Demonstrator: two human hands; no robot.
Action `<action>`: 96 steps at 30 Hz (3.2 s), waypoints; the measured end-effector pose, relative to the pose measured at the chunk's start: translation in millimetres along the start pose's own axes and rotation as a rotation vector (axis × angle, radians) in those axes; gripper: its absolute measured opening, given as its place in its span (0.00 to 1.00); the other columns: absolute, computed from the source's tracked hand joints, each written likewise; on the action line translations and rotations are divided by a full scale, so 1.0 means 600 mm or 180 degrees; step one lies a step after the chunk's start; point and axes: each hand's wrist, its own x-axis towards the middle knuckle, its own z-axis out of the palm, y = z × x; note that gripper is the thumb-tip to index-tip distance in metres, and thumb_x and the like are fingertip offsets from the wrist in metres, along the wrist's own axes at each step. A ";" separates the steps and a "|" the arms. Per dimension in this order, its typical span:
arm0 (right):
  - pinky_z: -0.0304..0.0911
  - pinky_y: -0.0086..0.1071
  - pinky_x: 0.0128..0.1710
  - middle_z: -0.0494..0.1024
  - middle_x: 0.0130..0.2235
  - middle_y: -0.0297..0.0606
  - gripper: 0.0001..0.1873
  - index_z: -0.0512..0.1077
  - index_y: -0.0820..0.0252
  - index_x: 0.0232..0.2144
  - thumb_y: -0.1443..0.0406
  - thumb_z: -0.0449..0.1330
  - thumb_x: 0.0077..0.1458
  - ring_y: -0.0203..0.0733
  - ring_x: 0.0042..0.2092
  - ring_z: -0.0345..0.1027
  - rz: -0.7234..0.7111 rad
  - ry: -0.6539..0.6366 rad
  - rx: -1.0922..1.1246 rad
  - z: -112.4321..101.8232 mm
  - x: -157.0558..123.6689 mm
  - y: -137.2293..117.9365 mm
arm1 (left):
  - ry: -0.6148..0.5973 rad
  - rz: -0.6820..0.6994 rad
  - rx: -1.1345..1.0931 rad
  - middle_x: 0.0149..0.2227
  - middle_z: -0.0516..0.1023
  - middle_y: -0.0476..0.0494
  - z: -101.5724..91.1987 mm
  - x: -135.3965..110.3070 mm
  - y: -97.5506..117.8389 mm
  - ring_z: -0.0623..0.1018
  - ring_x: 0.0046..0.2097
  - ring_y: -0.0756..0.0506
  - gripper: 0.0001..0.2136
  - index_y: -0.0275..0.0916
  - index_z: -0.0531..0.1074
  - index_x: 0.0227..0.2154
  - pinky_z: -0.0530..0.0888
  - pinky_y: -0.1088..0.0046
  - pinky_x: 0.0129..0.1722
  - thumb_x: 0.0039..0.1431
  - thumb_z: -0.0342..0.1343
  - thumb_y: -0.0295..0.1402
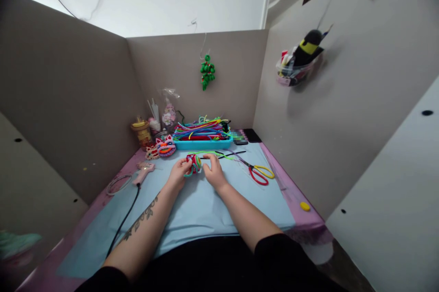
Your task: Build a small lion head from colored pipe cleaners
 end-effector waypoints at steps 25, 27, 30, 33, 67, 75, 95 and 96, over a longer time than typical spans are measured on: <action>0.62 0.29 0.30 0.73 0.27 0.28 0.20 0.66 0.57 0.28 0.63 0.70 0.32 0.34 0.28 0.67 0.1773 -0.0366 0.2921 -0.015 0.021 -0.027 | -0.0591 0.0038 0.0098 0.33 0.74 0.45 -0.011 -0.003 0.017 0.73 0.35 0.49 0.18 0.36 0.72 0.34 0.69 0.75 0.33 0.47 0.60 0.47; 0.61 0.28 0.30 0.72 0.27 0.28 0.19 0.66 0.57 0.28 0.63 0.70 0.33 0.34 0.29 0.65 0.1599 -0.0455 0.2782 -0.014 0.020 -0.028 | -0.0653 0.0174 0.0262 0.31 0.74 0.47 -0.010 -0.004 0.018 0.72 0.32 0.50 0.18 0.36 0.72 0.34 0.68 0.76 0.32 0.45 0.61 0.45; 0.59 0.28 0.31 0.70 0.28 0.28 0.18 0.66 0.57 0.28 0.62 0.69 0.35 0.33 0.30 0.63 0.1374 -0.0565 0.2536 -0.011 0.016 -0.028 | -0.0641 0.0330 0.0493 0.26 0.72 0.50 -0.009 -0.003 0.015 0.68 0.28 0.52 0.17 0.34 0.73 0.31 0.64 0.77 0.29 0.44 0.62 0.44; 0.57 0.28 0.29 0.67 0.25 0.28 0.14 0.67 0.57 0.27 0.60 0.67 0.40 0.33 0.27 0.60 0.1138 -0.0714 0.2163 -0.008 0.012 -0.023 | -0.0512 0.0491 0.0669 0.23 0.69 0.51 -0.009 -0.001 0.013 0.66 0.26 0.53 0.16 0.34 0.72 0.27 0.62 0.78 0.27 0.45 0.61 0.45; 0.61 0.34 0.41 0.71 0.36 0.38 0.09 0.70 0.60 0.20 0.62 0.60 0.47 0.39 0.39 0.66 0.0331 -0.0761 0.0733 0.001 0.003 -0.011 | -0.0196 0.0670 0.1069 0.27 0.76 0.47 -0.010 0.002 -0.004 0.73 0.30 0.48 0.11 0.35 0.75 0.28 0.68 0.75 0.31 0.45 0.61 0.38; 0.59 0.28 0.28 0.69 0.26 0.28 0.12 0.64 0.57 0.29 0.59 0.62 0.44 0.33 0.27 0.63 0.1081 -0.0685 0.1738 0.017 -0.001 -0.005 | -0.0287 0.0663 0.1166 0.26 0.74 0.47 -0.001 -0.005 0.006 0.71 0.29 0.49 0.10 0.35 0.75 0.29 0.66 0.75 0.30 0.46 0.60 0.37; 0.56 0.28 0.28 0.69 0.24 0.28 0.16 0.64 0.58 0.28 0.63 0.65 0.36 0.34 0.26 0.62 0.1382 -0.0313 0.2227 -0.006 0.016 -0.020 | -0.1068 0.0387 0.1119 0.27 0.72 0.47 -0.014 -0.007 0.023 0.70 0.29 0.50 0.16 0.35 0.72 0.33 0.64 0.74 0.31 0.49 0.58 0.44; 0.57 0.28 0.28 0.69 0.25 0.29 0.15 0.64 0.57 0.27 0.63 0.66 0.36 0.34 0.27 0.62 0.1357 -0.0354 0.2235 -0.007 0.016 -0.020 | -0.1234 0.0239 0.1037 0.23 0.70 0.49 -0.017 -0.006 0.023 0.68 0.26 0.51 0.16 0.34 0.71 0.29 0.63 0.75 0.28 0.48 0.59 0.45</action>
